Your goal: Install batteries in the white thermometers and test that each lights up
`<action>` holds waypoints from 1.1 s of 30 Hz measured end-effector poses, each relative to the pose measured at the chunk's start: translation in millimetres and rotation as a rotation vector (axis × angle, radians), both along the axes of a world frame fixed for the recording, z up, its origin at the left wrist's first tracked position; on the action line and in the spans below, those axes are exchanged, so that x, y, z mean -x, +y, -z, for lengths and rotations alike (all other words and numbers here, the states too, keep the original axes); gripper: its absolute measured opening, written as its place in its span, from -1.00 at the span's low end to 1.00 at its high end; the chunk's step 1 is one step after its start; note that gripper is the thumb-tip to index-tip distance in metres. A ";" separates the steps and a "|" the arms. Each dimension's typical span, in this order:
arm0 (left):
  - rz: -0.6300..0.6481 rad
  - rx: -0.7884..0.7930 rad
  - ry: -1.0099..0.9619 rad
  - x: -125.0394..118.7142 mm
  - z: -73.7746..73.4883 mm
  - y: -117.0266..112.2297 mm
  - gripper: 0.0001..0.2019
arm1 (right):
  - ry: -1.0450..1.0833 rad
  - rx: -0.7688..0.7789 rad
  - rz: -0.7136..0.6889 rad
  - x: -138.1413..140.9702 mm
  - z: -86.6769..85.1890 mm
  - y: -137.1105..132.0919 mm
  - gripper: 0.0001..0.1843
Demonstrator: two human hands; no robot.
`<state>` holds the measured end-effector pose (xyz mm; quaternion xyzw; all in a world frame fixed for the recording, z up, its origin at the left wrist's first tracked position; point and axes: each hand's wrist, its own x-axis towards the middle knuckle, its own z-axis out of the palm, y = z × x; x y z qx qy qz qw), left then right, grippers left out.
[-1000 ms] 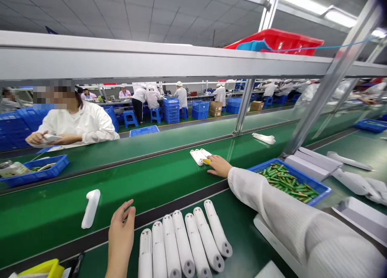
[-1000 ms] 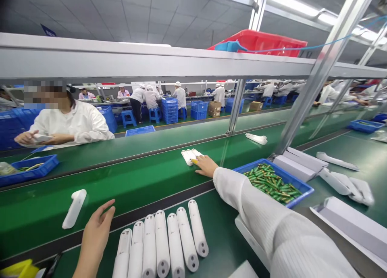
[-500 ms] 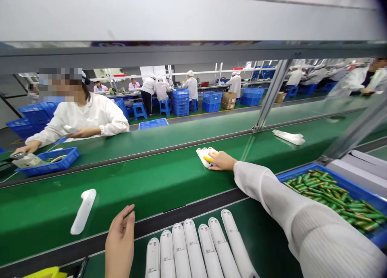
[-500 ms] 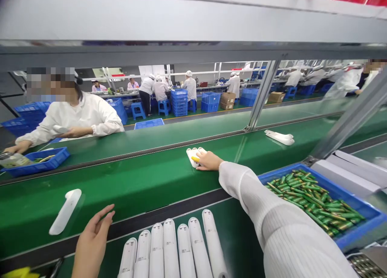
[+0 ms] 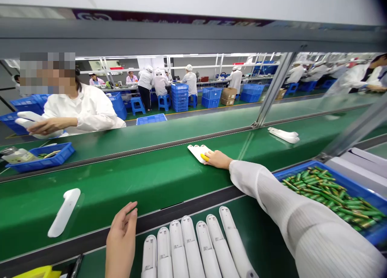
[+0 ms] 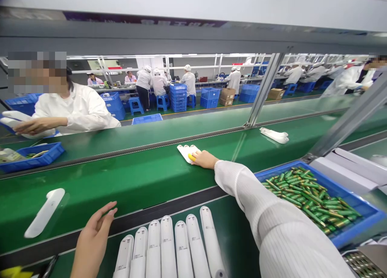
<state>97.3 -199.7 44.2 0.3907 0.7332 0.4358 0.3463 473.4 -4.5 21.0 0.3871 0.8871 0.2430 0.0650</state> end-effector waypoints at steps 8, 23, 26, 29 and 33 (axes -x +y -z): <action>0.016 -0.013 0.008 6.5 -2.6 0.0 -0.63 | 0.034 0.010 0.013 9.0 -36.9 -36.9 -0.57; 0.235 0.039 0.145 -9.3 -28.3 -13.0 -0.69 | 0.053 0.185 0.136 8.4 -29.7 -295.0 -0.57; 0.297 0.020 0.212 -14.5 -36.4 -20.5 -0.67 | 0.112 0.262 0.217 12.2 -40.3 -303.4 -0.60; 0.355 -0.040 0.217 -22.4 -44.7 -28.7 -0.65 | 0.223 0.233 0.471 4.2 -56.0 -322.8 -0.67; 0.485 -0.114 0.115 -41.0 -57.1 -40.6 -0.56 | 0.405 0.203 0.874 -15.6 -52.1 -366.9 -0.85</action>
